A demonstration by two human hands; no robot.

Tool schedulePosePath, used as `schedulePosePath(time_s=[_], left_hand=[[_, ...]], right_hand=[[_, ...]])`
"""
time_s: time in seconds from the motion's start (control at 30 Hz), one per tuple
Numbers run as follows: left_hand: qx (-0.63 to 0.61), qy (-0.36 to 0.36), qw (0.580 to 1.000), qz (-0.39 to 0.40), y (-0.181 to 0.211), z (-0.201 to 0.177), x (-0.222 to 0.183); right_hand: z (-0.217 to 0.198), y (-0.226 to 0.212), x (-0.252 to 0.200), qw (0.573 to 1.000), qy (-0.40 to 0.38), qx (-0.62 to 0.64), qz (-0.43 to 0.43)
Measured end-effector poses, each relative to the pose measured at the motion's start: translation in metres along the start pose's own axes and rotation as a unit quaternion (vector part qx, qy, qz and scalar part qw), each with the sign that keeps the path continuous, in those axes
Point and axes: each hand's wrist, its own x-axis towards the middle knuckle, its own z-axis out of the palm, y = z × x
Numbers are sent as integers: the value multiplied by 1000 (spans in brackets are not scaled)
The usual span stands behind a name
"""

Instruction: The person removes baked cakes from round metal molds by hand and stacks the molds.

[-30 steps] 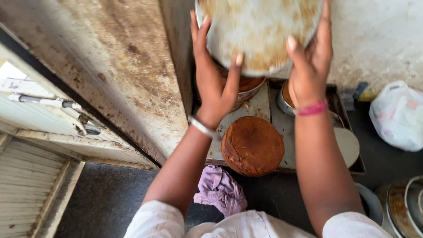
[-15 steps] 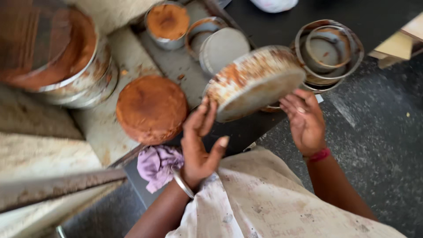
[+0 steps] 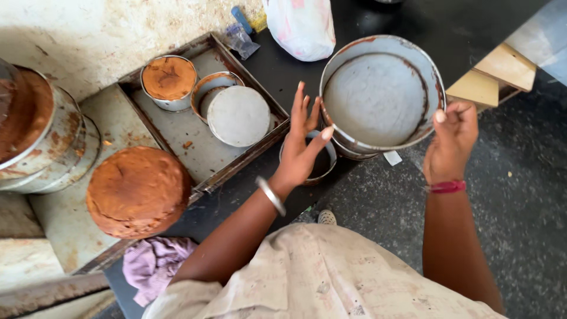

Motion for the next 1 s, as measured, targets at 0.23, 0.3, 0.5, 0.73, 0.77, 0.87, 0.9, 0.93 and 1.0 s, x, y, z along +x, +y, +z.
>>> schedulePosePath(time_s=[0.23,0.3,0.5,0.73,0.77,0.87,0.9,0.93,1.0], left_hand=[[134,31,991,-4,-89,19,31],[463,-1,885,-50,-95,14,13],[603,-75,789,-92,-75,2,-50],[142,230,919,-289,-31,39,-48],[140,210,945,-211,-12,48,-45],[264,121,957,-20,29,76,-19],[384,40,919,78,32,83,-5],[434,13,895,105,28,91,13],[518,-46,840,151,13,102,44]], right_hand=[[-60,55,48,955,-32,-203,213],[-80,62,40,947,-31,-227,225],[-82,51,51,977,-13,-153,148],[-61,52,110,979,-175,-94,42],[-60,49,107,974,-183,-118,56],[-53,47,98,968,-195,-144,66],[-52,48,93,968,-189,-150,67],[-53,48,90,967,-200,-142,67],[-53,50,83,968,-185,-169,25]])
